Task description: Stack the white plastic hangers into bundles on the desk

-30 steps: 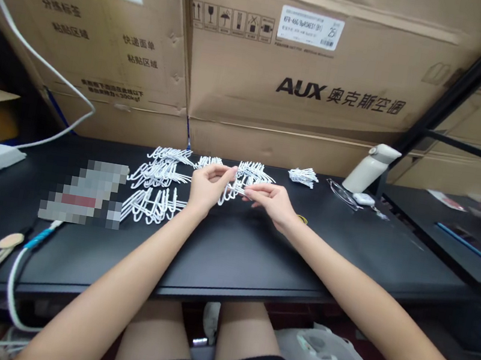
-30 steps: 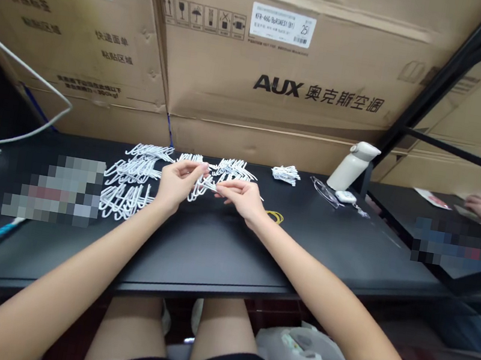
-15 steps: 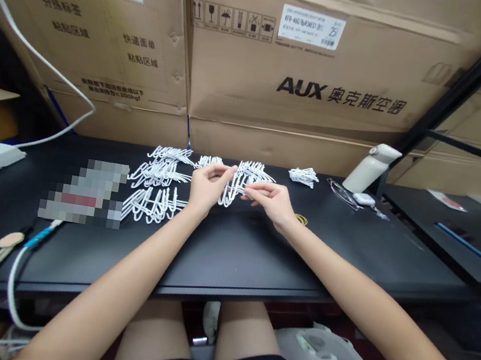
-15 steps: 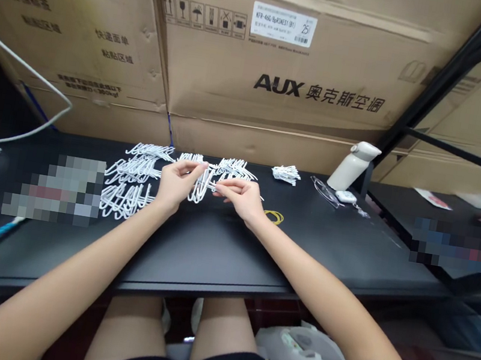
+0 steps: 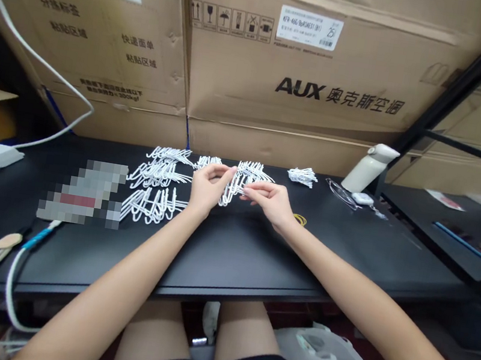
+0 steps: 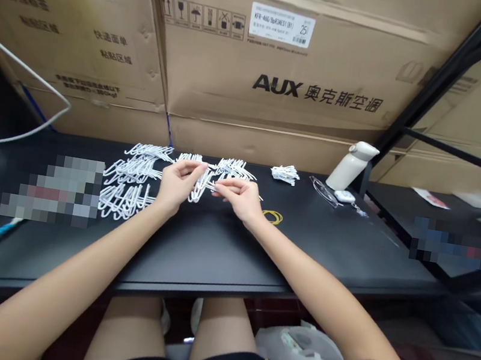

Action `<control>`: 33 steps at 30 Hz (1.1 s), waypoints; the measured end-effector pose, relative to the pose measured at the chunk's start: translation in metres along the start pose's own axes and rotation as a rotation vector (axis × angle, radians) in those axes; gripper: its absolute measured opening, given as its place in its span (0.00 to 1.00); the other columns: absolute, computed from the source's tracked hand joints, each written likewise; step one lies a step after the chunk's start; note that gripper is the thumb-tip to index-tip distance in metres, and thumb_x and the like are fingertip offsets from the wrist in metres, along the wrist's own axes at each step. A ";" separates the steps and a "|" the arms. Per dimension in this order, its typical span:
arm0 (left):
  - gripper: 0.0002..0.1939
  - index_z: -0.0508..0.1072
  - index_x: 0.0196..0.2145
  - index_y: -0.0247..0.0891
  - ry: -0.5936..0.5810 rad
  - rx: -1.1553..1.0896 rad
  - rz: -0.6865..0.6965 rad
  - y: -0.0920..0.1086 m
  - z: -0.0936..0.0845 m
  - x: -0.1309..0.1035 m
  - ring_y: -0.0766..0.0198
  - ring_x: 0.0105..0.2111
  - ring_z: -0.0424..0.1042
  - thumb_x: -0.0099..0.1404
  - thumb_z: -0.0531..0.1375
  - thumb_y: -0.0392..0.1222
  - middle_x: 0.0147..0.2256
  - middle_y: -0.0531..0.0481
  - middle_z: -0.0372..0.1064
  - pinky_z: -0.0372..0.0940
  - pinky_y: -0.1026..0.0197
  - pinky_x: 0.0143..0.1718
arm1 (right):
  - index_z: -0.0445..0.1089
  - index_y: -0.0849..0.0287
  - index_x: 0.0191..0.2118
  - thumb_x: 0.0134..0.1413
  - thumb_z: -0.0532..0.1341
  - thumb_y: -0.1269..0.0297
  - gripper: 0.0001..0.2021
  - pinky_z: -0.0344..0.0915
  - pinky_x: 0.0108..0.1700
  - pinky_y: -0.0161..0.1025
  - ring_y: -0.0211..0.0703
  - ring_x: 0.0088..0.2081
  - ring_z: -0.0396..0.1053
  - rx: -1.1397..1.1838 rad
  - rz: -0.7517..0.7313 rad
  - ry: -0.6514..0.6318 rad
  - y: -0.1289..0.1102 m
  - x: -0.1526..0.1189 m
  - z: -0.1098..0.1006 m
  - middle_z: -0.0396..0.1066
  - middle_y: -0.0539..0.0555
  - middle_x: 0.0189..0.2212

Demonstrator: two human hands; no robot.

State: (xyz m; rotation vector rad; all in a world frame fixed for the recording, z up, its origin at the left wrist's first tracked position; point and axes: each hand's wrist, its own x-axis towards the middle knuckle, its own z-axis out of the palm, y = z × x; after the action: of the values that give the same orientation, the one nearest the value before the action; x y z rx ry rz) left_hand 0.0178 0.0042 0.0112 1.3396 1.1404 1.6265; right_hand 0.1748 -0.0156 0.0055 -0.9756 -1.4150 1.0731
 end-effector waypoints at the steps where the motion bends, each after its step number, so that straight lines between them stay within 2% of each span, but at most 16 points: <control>1: 0.14 0.75 0.30 0.35 -0.004 -0.006 -0.004 0.000 0.000 0.000 0.63 0.27 0.73 0.52 0.66 0.49 0.30 0.46 0.75 0.64 0.67 0.20 | 0.76 0.63 0.31 0.42 0.70 0.57 0.14 0.69 0.29 0.35 0.49 0.33 0.78 -0.006 -0.017 -0.003 0.000 -0.001 0.000 0.78 0.56 0.25; 5: 0.13 0.75 0.29 0.35 -0.032 -0.031 0.017 -0.002 0.001 -0.001 0.61 0.32 0.75 0.52 0.67 0.48 0.32 0.45 0.76 0.67 0.64 0.28 | 0.75 0.63 0.31 0.42 0.70 0.57 0.14 0.69 0.26 0.34 0.49 0.31 0.78 -0.002 -0.097 -0.012 0.001 -0.003 0.002 0.78 0.56 0.27; 10: 0.15 0.76 0.29 0.35 -0.113 -0.010 -0.019 -0.004 0.000 0.000 0.58 0.32 0.76 0.54 0.66 0.51 0.31 0.45 0.77 0.69 0.60 0.34 | 0.74 0.64 0.31 0.38 0.71 0.55 0.17 0.73 0.27 0.36 0.48 0.30 0.78 0.055 -0.062 -0.025 0.001 -0.003 0.003 0.78 0.56 0.27; 14: 0.15 0.77 0.29 0.35 -0.176 -0.018 -0.041 -0.005 0.000 0.000 0.57 0.34 0.77 0.54 0.66 0.52 0.30 0.44 0.78 0.70 0.59 0.37 | 0.74 0.64 0.31 0.41 0.70 0.55 0.16 0.74 0.29 0.37 0.49 0.32 0.78 0.029 -0.055 -0.069 0.001 -0.004 0.001 0.78 0.57 0.28; 20: 0.16 0.78 0.30 0.35 -0.180 -0.062 -0.055 -0.005 0.000 0.000 0.57 0.32 0.77 0.52 0.67 0.52 0.31 0.44 0.78 0.71 0.59 0.32 | 0.75 0.63 0.33 0.43 0.69 0.53 0.17 0.74 0.31 0.38 0.49 0.34 0.78 0.006 -0.066 -0.103 0.001 -0.005 0.001 0.78 0.58 0.33; 27: 0.16 0.77 0.28 0.34 -0.169 -0.034 -0.025 -0.002 -0.001 -0.001 0.57 0.31 0.77 0.52 0.67 0.52 0.31 0.44 0.77 0.72 0.60 0.30 | 0.75 0.65 0.33 0.43 0.69 0.54 0.17 0.73 0.28 0.35 0.46 0.30 0.78 0.048 0.036 -0.181 -0.001 -0.001 -0.002 0.78 0.58 0.30; 33: 0.15 0.76 0.28 0.34 -0.203 -0.029 0.013 -0.001 0.000 -0.003 0.57 0.28 0.77 0.53 0.66 0.51 0.29 0.46 0.76 0.72 0.60 0.26 | 0.74 0.64 0.30 0.43 0.69 0.54 0.16 0.71 0.25 0.33 0.43 0.26 0.77 0.012 0.028 -0.222 0.002 -0.003 -0.002 0.77 0.57 0.28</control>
State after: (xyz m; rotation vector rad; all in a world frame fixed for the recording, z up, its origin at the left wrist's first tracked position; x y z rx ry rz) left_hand 0.0181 0.0015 0.0096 1.4591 0.9860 1.4721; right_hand 0.1773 -0.0180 0.0032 -0.8905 -1.5755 1.2397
